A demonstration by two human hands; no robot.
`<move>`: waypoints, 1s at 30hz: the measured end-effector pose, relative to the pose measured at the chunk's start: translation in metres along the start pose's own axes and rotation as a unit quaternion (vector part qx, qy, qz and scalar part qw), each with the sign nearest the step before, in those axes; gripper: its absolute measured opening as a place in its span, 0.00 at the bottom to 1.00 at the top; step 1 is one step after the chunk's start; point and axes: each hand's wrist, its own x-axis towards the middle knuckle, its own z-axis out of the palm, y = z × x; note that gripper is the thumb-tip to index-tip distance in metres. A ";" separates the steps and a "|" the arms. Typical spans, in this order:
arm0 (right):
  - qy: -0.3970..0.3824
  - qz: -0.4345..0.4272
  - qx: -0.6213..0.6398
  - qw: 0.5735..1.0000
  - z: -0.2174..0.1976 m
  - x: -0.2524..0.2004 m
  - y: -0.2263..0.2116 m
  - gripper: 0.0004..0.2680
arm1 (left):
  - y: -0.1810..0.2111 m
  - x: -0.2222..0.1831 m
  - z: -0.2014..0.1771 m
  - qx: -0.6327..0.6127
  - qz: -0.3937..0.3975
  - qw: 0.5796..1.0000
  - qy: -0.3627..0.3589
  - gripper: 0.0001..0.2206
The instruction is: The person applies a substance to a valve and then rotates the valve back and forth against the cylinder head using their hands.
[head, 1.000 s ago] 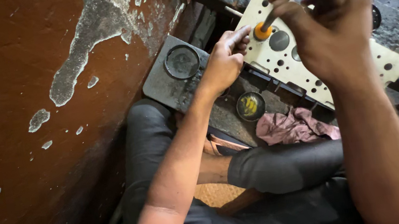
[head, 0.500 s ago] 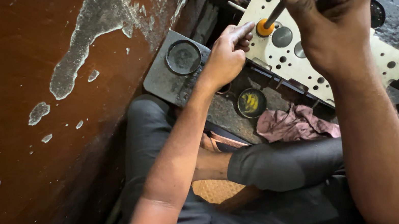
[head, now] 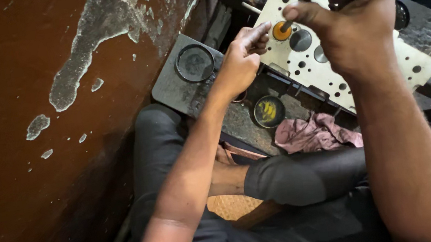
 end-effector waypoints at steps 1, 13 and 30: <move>0.011 -0.002 -0.002 1.000 0.002 0.002 -0.002 0.10 | -0.001 0.001 0.001 0.007 0.001 1.000 0.005 0.31; 0.031 -0.019 -0.100 0.994 0.002 -0.003 0.017 0.12 | 0.045 -0.049 0.028 0.258 0.104 0.960 0.023 0.19; 0.070 0.053 0.298 0.950 0.021 0.013 0.056 0.21 | 0.009 -0.094 0.146 0.397 -0.087 0.873 -0.269 0.12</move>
